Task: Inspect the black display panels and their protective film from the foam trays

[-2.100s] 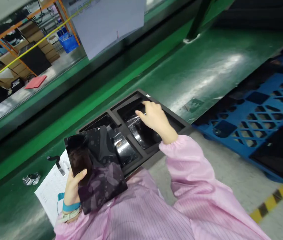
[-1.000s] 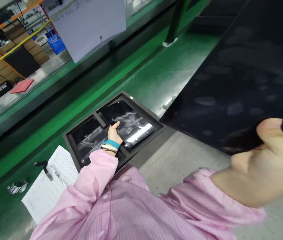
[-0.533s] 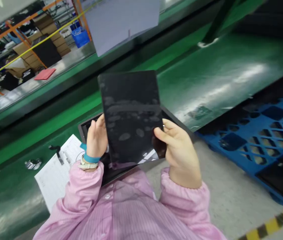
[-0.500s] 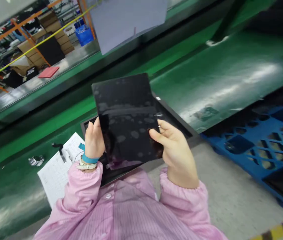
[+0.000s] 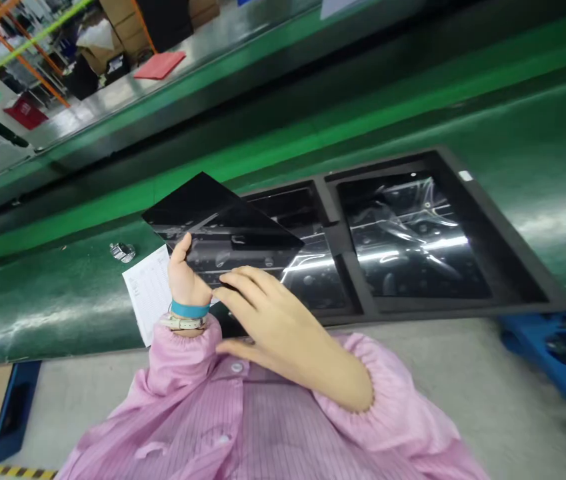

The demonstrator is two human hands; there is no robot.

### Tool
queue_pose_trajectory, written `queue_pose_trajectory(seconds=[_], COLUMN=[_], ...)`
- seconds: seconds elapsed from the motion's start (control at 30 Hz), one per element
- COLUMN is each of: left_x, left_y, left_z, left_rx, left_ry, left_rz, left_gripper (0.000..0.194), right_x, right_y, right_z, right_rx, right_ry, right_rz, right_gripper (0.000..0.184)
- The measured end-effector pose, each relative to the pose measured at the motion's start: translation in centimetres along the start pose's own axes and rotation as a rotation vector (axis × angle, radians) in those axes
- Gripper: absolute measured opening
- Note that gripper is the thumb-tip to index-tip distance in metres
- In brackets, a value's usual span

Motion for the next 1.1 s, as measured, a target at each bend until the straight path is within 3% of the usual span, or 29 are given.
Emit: queue_pose_trajectory(seconds=[0.07,0.13,0.33,0.4,0.53,0.63,0.8,0.97,1.1], left_x=[0.3,0.9,2.3,2.5,2.7,2.6,2.6,3.0,3.2], left_y=[0.0,0.0,0.0,-0.1,-1.2,-0.9,0.2,0.9,1.3], left_z=[0.5,1.0,1.4,1.4,1.8,2.1,2.0,1.3,0.9], left_rx=[0.004,0.021,0.060,0.043,-0.112,-0.098,-0.025,-0.009,-0.032], left_ry=[0.022,0.011,-0.048,-0.060,-0.099,-0.099,-0.069,-0.110,-0.153], left_rz=[0.057,0.078,0.018,-0.021,-0.105,-0.073,-0.072,-0.165,-0.184], left_gripper=[0.029,0.031,0.039,0.046,0.060,0.052,0.036,0.029,0.028], right_x=[-1.1,-1.3,1.1,3.0,6.9,8.3,8.5,9.2,9.1], right_y=[0.0,0.2,1.2,2.0,3.0,3.6,4.4,5.1,6.0], right_z=[-0.3,-0.8,-4.5,-6.2,-9.0,-10.1,-10.9,-10.2,-7.3], right_rx=[0.061,0.113,-0.030,-0.027,-0.038,-0.062,-0.098,-0.102,-0.047], right_ry=[-0.004,-0.030,-0.044,-0.102,-0.250,-0.348,-0.361,-0.375,-0.331], right_rz=[0.080,0.101,-0.118,-0.208,-0.260,-0.268,-0.238,-0.225,-0.233], right_gripper=[0.020,0.009,0.025,0.025,0.015,0.012,0.024,0.021,0.052])
Point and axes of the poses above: each hand's wrist, its own z-axis away from the middle knuckle, its own y-axis out of the back of the hand, x = y × z, the point moved 6 cm from there along -z, towards the middle knuckle, and after that the axes turned 5 degrees about z, right-handed, at the moved point
